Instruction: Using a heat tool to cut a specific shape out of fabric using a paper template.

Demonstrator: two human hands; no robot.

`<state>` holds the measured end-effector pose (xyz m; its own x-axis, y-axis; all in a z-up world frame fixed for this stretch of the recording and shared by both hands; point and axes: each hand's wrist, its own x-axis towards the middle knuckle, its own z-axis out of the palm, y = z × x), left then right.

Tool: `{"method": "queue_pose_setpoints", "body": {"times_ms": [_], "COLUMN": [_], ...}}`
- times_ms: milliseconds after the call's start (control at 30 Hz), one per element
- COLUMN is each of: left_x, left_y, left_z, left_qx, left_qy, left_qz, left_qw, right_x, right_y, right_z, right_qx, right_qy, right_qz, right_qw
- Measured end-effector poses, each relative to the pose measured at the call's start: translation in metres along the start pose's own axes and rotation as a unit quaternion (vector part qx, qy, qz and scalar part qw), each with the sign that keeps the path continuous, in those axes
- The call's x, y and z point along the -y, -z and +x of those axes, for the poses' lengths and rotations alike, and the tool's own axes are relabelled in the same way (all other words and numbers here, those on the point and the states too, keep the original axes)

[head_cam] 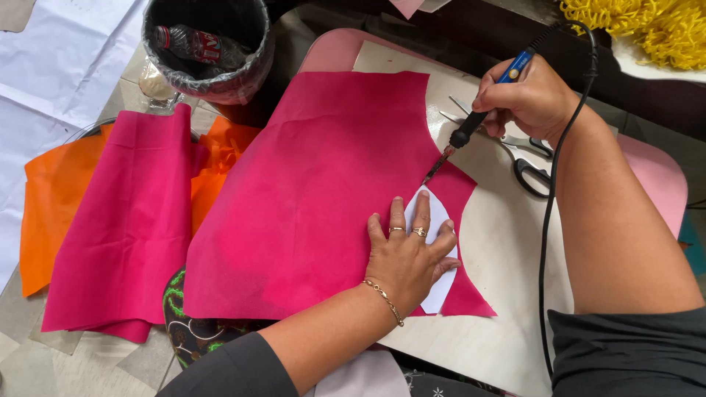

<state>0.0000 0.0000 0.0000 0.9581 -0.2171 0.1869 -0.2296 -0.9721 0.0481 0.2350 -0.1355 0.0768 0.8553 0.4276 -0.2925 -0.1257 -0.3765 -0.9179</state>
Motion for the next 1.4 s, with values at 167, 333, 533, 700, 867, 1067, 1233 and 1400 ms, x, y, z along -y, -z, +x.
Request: {"method": "queue_pose_setpoints", "body": {"times_ms": [167,333,533,700,867,1067,1233,1400], "left_x": [0.001,0.001,0.002,0.002,0.002,0.001,0.001,0.002], "left_y": [-0.001,0.001,0.003,0.001,0.001,0.001,0.002,0.005], "left_z": [0.001,0.003,0.004,0.003,0.004,0.004,0.006,0.010], "left_qx": [0.017,0.033,0.047,0.030,0.044,0.055,0.094,0.136], "left_qy": [-0.003,-0.005,-0.006,-0.004,-0.005,-0.003,-0.005,0.008], "left_qz": [-0.006,-0.005,-0.009,-0.010,-0.006,-0.001,-0.008,-0.026], "left_qw": [1.000,0.999,0.999,0.999,0.999,0.998,0.996,0.990], "right_x": [0.001,0.000,0.001,0.000,0.001,0.001,0.004,0.024], "right_y": [-0.001,0.000,0.001,0.002,0.002,0.002,0.012,0.035], "right_z": [-0.001,-0.001,-0.001,-0.001,-0.003,-0.003,-0.017,-0.087], "right_qx": [-0.003,-0.006,-0.004,-0.005,-0.007,-0.010,-0.025,-0.076], "right_qy": [-0.002,-0.003,0.002,0.005,0.005,0.009,0.039,0.175], "right_qz": [0.002,0.004,0.006,0.012,0.005,0.007,0.025,0.044], "right_qw": [1.000,1.000,1.000,1.000,1.000,1.000,0.999,0.981]}}
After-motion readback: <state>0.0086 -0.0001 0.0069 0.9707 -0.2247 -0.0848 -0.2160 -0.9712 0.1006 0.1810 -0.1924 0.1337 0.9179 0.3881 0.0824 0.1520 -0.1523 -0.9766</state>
